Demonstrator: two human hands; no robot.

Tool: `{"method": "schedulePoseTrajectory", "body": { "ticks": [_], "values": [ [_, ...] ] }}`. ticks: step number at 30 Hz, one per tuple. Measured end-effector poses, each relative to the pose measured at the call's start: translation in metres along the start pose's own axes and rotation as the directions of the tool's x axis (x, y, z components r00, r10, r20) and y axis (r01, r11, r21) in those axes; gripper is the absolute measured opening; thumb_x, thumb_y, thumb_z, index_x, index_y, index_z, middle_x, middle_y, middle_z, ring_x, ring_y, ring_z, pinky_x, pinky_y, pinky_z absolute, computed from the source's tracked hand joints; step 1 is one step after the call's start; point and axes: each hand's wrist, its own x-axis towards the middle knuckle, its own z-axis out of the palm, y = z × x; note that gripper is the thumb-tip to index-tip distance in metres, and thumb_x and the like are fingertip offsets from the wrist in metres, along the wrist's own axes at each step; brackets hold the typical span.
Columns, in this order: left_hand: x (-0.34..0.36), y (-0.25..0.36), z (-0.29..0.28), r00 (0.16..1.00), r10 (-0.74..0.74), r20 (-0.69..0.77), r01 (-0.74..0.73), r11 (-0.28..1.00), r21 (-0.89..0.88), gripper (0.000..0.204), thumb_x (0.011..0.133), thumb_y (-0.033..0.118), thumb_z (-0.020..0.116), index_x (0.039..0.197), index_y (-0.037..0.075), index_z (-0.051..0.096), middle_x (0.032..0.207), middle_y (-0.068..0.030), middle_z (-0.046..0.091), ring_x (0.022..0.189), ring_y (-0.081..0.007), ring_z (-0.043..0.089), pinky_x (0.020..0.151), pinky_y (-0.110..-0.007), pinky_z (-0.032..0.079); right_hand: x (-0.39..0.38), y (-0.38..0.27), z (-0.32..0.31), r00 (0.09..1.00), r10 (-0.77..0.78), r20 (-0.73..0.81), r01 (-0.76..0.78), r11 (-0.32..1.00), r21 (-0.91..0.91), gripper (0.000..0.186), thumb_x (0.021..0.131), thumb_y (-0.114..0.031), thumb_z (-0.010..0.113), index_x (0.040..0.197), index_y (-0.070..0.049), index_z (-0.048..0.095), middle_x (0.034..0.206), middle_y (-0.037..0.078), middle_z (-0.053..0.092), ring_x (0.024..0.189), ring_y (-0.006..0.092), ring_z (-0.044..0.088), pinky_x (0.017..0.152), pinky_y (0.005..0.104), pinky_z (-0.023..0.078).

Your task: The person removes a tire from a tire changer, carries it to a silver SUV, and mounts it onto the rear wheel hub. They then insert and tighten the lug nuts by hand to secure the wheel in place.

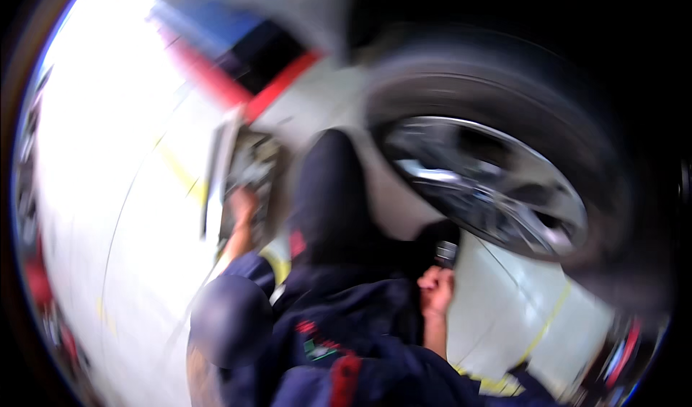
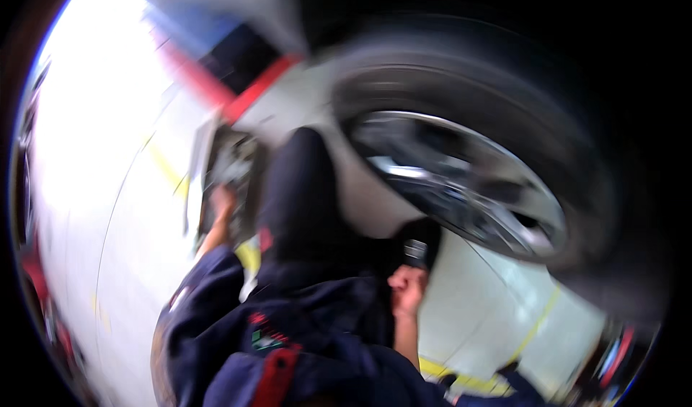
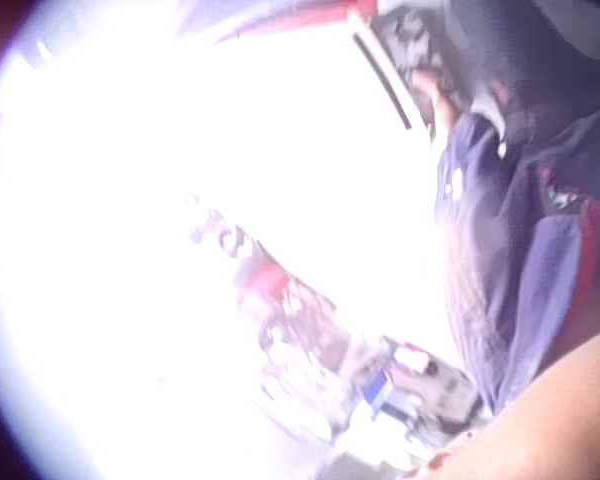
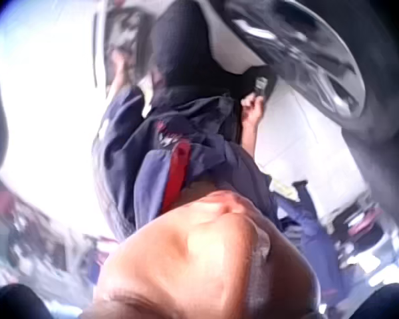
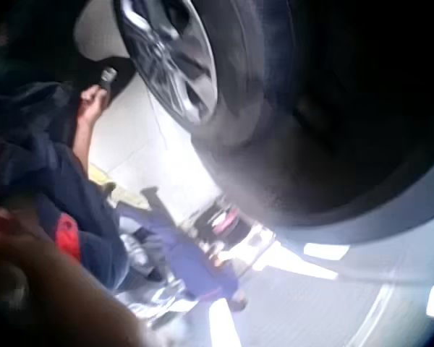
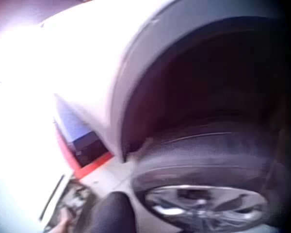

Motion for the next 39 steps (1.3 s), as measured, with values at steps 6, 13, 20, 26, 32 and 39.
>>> {"method": "schedulePoseTrajectory", "body": {
  "ticks": [6,13,20,26,32,39],
  "values": [
    [-0.006,0.024,-0.004,0.961,-0.252,-0.115,0.128,0.772,-0.623,0.042,0.077,0.008,0.073,0.115,0.003,0.058,0.091,-0.0145,0.070,0.088,-0.0268,0.068,0.079,-0.036,0.051,-0.010,0.005,0.008,0.995,0.084,-0.059,-0.086,0.996,-0.023,0.043,0.101,-0.037,0.048,0.130,-0.005,0.046,0.078,0.000,0.045,0.062,0.0096,0.042,0.058,0.0247,0.037],
    [-0.044,0.075,-0.054,0.943,-0.071,-0.325,-0.217,0.610,-0.762,0.046,0.075,0.005,0.073,0.118,0.003,0.055,0.104,-0.0141,0.068,0.102,-0.0272,0.065,0.087,-0.035,0.049,0.009,-0.010,0.051,0.998,0.000,0.063,0.012,0.983,-0.183,0.045,0.098,-0.038,0.053,0.127,-0.003,0.046,0.078,0.000,0.045,0.063,0.0092,0.041,0.058,0.0244,0.036],
    [-0.105,0.143,-0.114,0.987,0.137,-0.085,-0.124,0.308,-0.943,0.037,0.083,0.000,0.067,0.119,0.002,0.059,0.098,-0.0077,0.063,0.084,-0.0135,0.065,0.075,-0.026,0.050,0.015,-0.002,0.119,0.950,-0.011,0.313,0.119,0.938,-0.326,0.046,0.095,-0.033,0.060,0.125,0.001,0.051,0.078,0.003,0.050,0.064,0.0113,0.046,0.061,0.0266,0.040],
    [-0.137,0.217,-0.196,0.788,0.614,0.055,0.075,-0.007,-0.997,0.047,0.080,-0.005,0.072,0.124,-0.001,0.059,0.098,-0.0069,0.065,0.092,-0.0138,0.064,0.078,-0.027,0.053,0.004,-0.035,0.164,0.822,-0.028,0.569,0.509,0.484,-0.712,0.040,0.091,-0.034,0.067,0.111,0.000,0.063,0.083,0.005,0.057,0.070,0.0132,0.052,0.064,0.0242,0.041],
    [-0.149,0.258,-0.223,0.501,0.851,-0.154,-0.328,0.023,-0.944,0.036,0.071,-0.003,0.078,0.105,0.000,0.071,0.103,-0.0110,0.066,0.093,-0.0206,0.066,0.081,-0.030,0.053,-0.005,-0.057,0.168,0.851,-0.160,0.500,0.498,0.549,-0.672,0.043,0.089,-0.036,0.068,0.111,0.000,0.064,0.081,0.006,0.056,0.068,0.0139,0.052,0.062,0.0248,0.041],
    [-0.176,0.257,-0.216,0.441,0.890,0.115,-0.351,0.289,-0.891,0.040,0.070,0.000,0.078,0.109,0.004,0.071,0.100,-0.0097,0.066,0.092,-0.0218,0.065,0.081,-0.031,0.052,-0.008,-0.056,0.142,0.841,-0.112,0.530,0.528,0.385,-0.757,0.038,0.089,-0.031,0.069,0.111,-0.001,0.065,0.083,0.007,0.058,0.068,0.0160,0.055,0.063,0.0257,0.044]
  ]
}}
